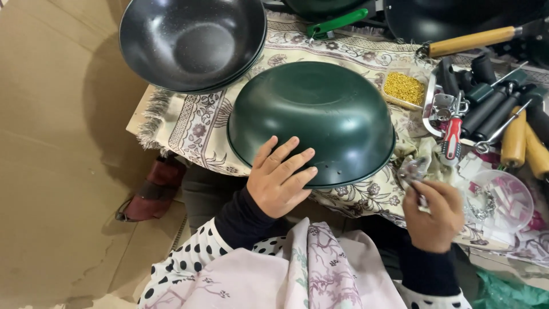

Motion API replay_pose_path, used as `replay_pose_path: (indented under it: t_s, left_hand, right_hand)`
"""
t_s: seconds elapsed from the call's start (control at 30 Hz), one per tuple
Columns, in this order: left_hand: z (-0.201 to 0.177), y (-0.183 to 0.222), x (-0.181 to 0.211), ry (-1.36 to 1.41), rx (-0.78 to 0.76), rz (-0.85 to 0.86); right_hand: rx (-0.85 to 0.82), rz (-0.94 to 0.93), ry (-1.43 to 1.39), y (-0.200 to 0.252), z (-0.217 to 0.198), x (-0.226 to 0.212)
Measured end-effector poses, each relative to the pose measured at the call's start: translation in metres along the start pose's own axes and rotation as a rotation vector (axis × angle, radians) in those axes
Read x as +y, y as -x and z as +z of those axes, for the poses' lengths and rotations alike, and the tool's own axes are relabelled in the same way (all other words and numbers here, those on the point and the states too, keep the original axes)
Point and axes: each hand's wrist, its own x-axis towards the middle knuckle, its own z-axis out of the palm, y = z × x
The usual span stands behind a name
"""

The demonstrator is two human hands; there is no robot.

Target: A person is seen wiping a green pan with a cloth and then attempting to attach a handle to it, aligning the bracket with the pan's mounting point.

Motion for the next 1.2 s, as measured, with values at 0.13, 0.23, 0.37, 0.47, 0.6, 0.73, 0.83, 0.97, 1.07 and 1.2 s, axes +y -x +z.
replay_pose_path:
  t_s: [0.13, 0.23, 0.37, 0.47, 0.6, 0.73, 0.83, 0.97, 1.07, 1.2]
  left_hand:
    - [0.008, 0.004, 0.003, -0.003, 0.026, -0.003]
    - [0.014, 0.005, 0.008, -0.012, 0.054, -0.009]
    - [0.009, -0.008, 0.020, -0.045, 0.137, 0.016]
    - [0.016, -0.002, 0.021, -0.060, 0.119, 0.033]
    - [0.015, -0.005, 0.024, -0.077, 0.110, 0.009]
    - [0.014, -0.007, 0.022, -0.046, 0.111, 0.003]
    - [0.013, -0.003, 0.020, -0.028, 0.100, 0.009]
    - [0.013, 0.003, 0.015, 0.011, 0.065, 0.034]
    - [0.014, 0.005, 0.014, 0.022, 0.041, 0.024]
    - [0.028, 0.005, 0.012, -0.012, 0.226, 0.033]
  right_hand:
    - [0.139, -0.082, -0.053, -0.013, -0.013, -0.037]
    - [0.084, -0.137, -0.103, -0.024, -0.009, -0.067]
    - [0.016, -0.230, -0.090, -0.036, 0.006, -0.095]
    - [-0.048, -0.234, -0.079, -0.036, 0.012, -0.100]
    - [-0.085, -0.225, -0.068, -0.034, 0.015, -0.108]
    - [-0.144, -0.221, -0.171, -0.028, 0.016, -0.103]
    - [-0.188, -0.282, -0.337, -0.029, 0.011, -0.094]
    - [-0.076, -0.254, -0.468, -0.027, 0.015, -0.074]
    - [-0.049, -0.268, -0.328, -0.025, 0.019, -0.070]
    - [0.109, -0.415, -0.251, -0.033, 0.043, -0.081]
